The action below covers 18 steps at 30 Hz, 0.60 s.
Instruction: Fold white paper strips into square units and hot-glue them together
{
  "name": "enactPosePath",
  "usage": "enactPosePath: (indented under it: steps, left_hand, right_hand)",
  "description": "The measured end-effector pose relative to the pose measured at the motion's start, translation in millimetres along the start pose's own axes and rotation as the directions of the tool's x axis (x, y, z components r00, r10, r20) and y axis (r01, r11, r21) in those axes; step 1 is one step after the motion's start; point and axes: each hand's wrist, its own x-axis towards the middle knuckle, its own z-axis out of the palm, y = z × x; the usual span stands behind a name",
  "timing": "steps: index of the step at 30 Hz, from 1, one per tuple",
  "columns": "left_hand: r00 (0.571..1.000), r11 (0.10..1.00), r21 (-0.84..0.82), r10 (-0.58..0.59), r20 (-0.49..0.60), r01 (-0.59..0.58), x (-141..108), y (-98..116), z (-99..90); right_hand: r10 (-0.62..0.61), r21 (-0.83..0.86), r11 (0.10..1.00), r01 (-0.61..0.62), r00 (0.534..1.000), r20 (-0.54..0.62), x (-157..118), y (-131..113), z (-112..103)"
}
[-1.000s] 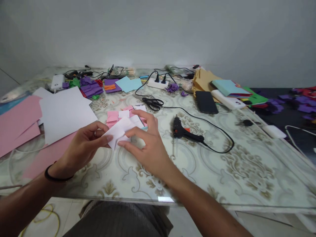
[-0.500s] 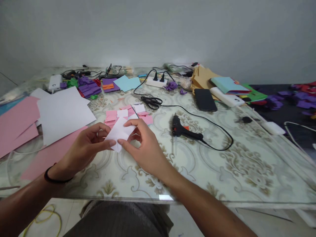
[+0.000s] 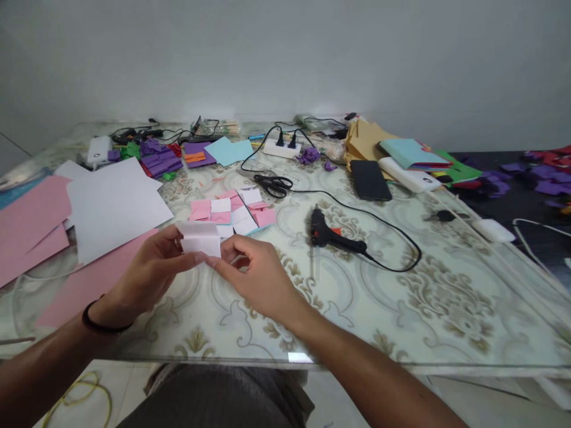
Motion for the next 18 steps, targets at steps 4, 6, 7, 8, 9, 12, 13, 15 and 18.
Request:
enactPosePath:
  steps: [4,6,7,8,9,12,13,15,18]
  left_hand:
    - [0.999,0.997,0.078,-0.032,0.026,0.030,-1.6,6.9,-2.9]
    - [0.999,0.987,0.155,-0.038,0.037,0.032,-2.2,9.7,-4.1]
    - [0.999,0.979,0.199,-0.038,0.034,0.030,-2.3,10.3,-4.7]
    - [0.999,0.970,0.240,-0.035,0.026,0.028,-2.4,10.4,-5.2]
    - [0.999,0.962,0.270,-0.030,0.015,0.025,-2.4,10.0,-5.6]
    - [0.999,0.955,0.294,-0.035,-0.003,0.034,-2.4,8.1,-6.7]
    - [0.999,0.956,0.291,-0.038,-0.003,0.037,-2.6,7.8,-6.9]
    - [0.999,0.954,0.297,-0.042,0.001,0.040,-3.1,8.4,-6.7]
    - [0.999,0.941,0.337,-0.046,0.007,0.041,-3.8,11.9,-5.1]
  right_hand:
    - [-0.006,0.032,0.999,0.006,1.000,-0.003,-0.8,-3.2,-2.7]
    - [-0.027,0.005,1.000,0.027,0.999,-0.016,-0.8,-4.1,-4.7]
    - [-0.043,-0.013,0.999,0.043,0.999,-0.023,-0.8,-4.3,-5.9]
    - [-0.061,-0.031,0.998,0.060,0.998,-0.027,-0.7,-4.3,-7.0]
    - [-0.079,-0.048,0.996,0.077,0.996,-0.030,-0.6,-4.3,-8.1]
    - [-0.115,-0.079,0.991,0.112,0.993,-0.037,-0.4,-4.1,-10.5]
    - [-0.118,-0.093,0.989,0.114,0.992,-0.040,-0.3,-4.1,-10.9]
    - [-0.115,-0.121,0.987,0.109,0.992,-0.043,-0.1,-4.0,-11.5]
    - [-0.122,-0.164,0.979,0.118,0.992,-0.018,0.6,-3.5,-12.5]
